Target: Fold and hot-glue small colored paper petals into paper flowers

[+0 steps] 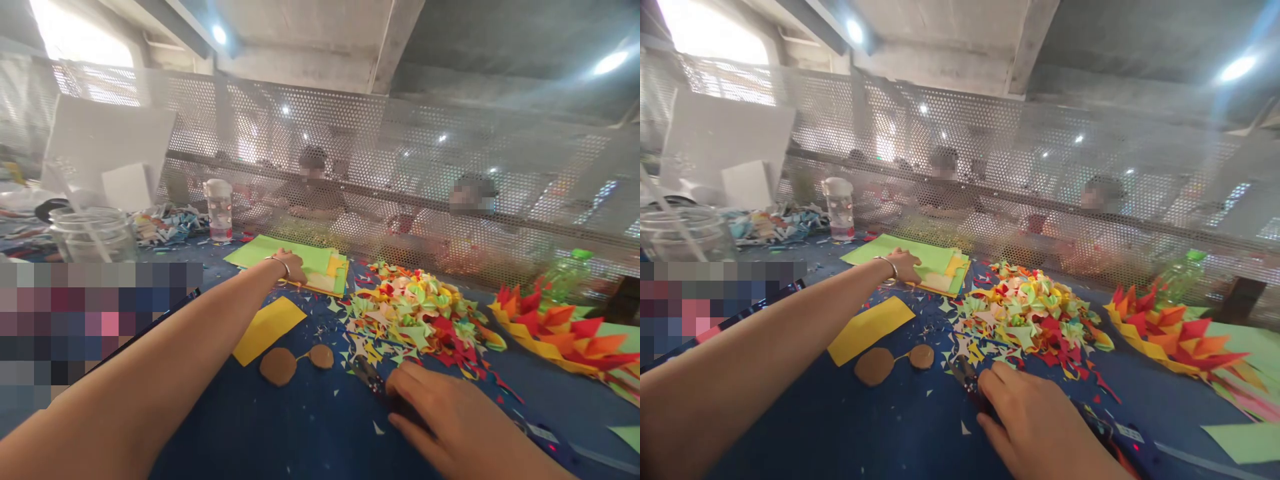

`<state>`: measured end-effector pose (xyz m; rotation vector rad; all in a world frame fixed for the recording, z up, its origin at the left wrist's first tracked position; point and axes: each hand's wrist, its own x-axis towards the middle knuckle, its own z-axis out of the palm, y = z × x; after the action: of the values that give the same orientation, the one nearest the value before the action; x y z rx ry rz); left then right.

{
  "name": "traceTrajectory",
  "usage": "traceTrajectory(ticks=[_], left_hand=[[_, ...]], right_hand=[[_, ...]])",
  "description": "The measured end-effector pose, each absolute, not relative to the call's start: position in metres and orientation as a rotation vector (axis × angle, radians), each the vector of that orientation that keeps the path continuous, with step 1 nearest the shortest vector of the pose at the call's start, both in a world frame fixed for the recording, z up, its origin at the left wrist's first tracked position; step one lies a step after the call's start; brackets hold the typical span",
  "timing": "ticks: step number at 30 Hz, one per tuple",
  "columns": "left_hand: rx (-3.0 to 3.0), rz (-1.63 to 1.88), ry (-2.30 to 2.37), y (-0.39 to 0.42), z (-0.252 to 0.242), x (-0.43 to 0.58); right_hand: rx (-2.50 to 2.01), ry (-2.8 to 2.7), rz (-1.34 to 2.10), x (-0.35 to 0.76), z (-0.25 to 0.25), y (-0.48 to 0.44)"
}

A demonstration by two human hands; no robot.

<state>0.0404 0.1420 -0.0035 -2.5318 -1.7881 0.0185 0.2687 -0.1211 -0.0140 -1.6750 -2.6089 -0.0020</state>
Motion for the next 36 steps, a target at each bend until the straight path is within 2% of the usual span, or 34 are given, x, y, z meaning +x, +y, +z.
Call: traceTrajectory(ticks=[19,23,27,29,32,34,36], left_hand=[[-2.645,-0.16,-1.704,0.156,-0.006,0.041],[-2.569,-0.356,-1.764,0.146,-0.003,0.039],[-2.377,-0.726,-1.745,0.117,0.015,0.04],[-2.309,-0.905,-1.638,0.088,0.029,0.046],[-2.342,-1.087,-1.309,0.032,0.042,0.059],[-2.486,-1.231,-0.748,-0.005,0.04,0.067],[-2.571,-1.176,-0.342,-0.033,0.03,0.07]], right_hand=[[-1.734,-2.58,0.053,0.268,-0.011,-0.12],[-1.737,-2.59,0.013,0.267,-0.008,-0.122],[-1.716,-2.528,0.02,0.267,-0.006,-0.125],[-1.689,-2.36,0.101,0.268,-0.004,-0.125],[-1.555,-1.963,0.45,0.268,0.0,-0.123],[-1.393,-1.73,0.664,0.267,0.002,-0.123],[-1.226,-1.535,0.786,0.265,0.002,-0.123]])
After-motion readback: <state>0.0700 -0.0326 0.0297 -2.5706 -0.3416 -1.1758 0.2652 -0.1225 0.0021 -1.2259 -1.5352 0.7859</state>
